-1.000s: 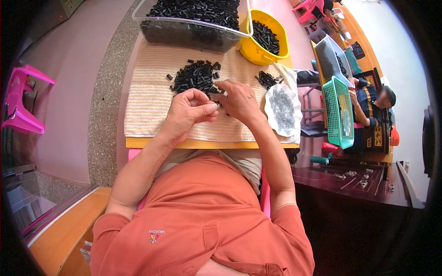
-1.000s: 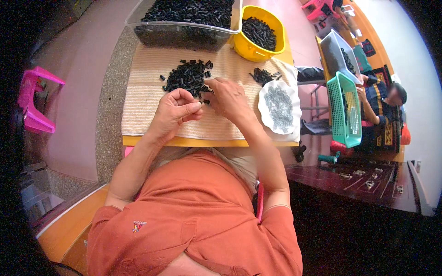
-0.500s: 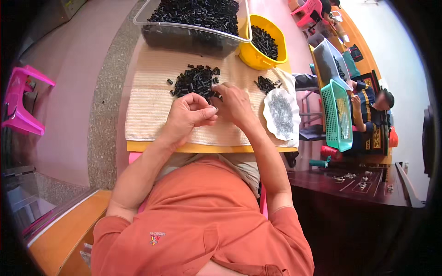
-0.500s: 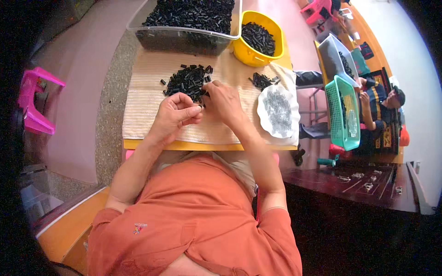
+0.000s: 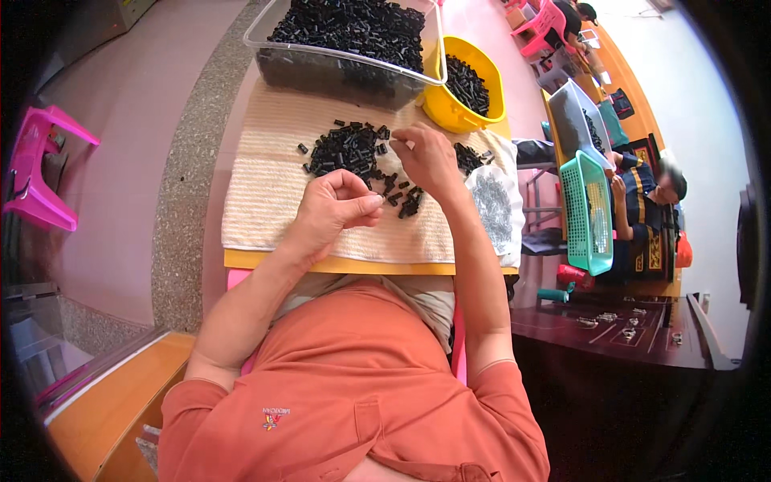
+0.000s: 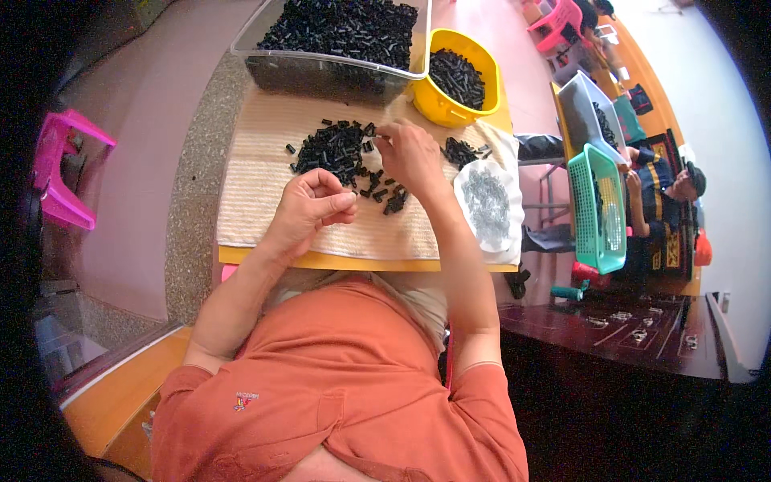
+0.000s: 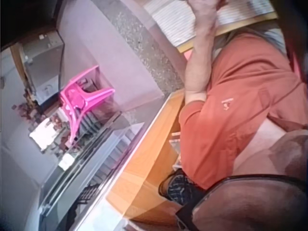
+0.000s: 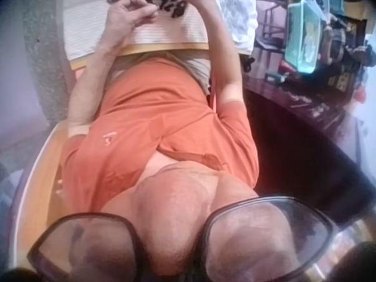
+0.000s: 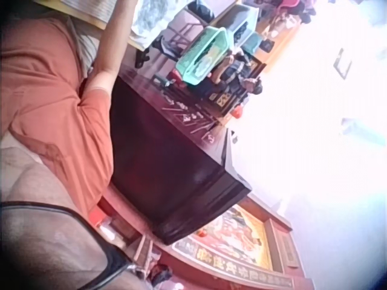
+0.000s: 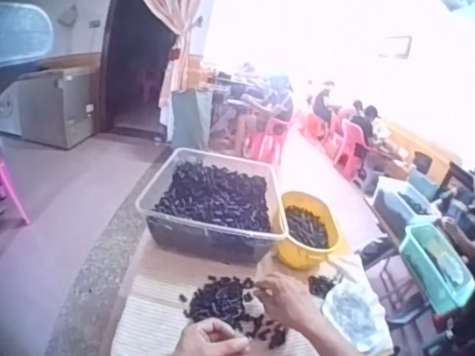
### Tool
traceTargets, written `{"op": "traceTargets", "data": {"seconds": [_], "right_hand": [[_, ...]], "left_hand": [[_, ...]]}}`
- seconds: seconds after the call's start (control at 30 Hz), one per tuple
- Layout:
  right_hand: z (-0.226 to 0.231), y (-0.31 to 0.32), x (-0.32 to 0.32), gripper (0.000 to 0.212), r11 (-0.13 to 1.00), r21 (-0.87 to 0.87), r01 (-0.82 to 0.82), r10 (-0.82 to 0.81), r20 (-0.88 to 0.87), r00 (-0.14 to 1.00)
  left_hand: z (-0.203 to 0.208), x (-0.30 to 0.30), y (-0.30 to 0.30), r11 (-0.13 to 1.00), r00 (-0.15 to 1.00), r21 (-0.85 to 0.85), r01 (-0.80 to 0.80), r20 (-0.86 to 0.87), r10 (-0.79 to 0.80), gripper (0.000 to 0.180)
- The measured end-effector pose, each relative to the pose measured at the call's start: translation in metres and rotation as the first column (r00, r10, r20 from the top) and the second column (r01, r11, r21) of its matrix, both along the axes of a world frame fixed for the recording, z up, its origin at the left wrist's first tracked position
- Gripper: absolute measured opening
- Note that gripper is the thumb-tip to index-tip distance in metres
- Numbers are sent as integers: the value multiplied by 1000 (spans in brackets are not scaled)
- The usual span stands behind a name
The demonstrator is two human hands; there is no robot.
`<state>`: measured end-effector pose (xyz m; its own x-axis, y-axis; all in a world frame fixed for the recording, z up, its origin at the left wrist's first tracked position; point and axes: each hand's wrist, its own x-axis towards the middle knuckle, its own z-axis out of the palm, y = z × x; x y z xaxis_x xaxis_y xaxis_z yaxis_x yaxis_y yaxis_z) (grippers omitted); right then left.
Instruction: The person assembles small components by picking up plastic parts and metal pins from the table and inserting the pins into the plastic parts by hand.
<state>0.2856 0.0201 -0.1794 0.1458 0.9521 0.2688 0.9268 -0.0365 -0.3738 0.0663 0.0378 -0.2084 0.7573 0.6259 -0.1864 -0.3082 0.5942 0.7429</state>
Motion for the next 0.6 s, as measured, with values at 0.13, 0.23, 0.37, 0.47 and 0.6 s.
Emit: {"op": "traceTargets", "data": {"seconds": [0.13, 0.23, 0.37, 0.47, 0.6], "right_hand": [[-7, 19, 3, 23, 1000, -20, 7, -5, 110, 994], [-9, 30, 4, 26, 984, -175, 28, -2, 147, 989], [-12, 34, 7, 27, 961, -278, 16, 26, 146, 989], [-6, 28, 6, 25, 959, -282, 24, 21, 155, 988], [1, 23, 8, 23, 934, -358, 11, 43, 141, 989]], "left_hand": [[1, 0, 0, 1000, 1000, 1, 5, -2, -5, 17], [1, -1, 0, 1000, 1000, 1, 8, -2, -8, 18], [1, -1, 0, 1000, 1000, 0, 2, 11, -2, 18], [2, -2, 0, 1000, 1000, -4, -3, 27, 3, 18], [2, -1, 0, 1000, 999, -7, -4, 35, 4, 18]]}}
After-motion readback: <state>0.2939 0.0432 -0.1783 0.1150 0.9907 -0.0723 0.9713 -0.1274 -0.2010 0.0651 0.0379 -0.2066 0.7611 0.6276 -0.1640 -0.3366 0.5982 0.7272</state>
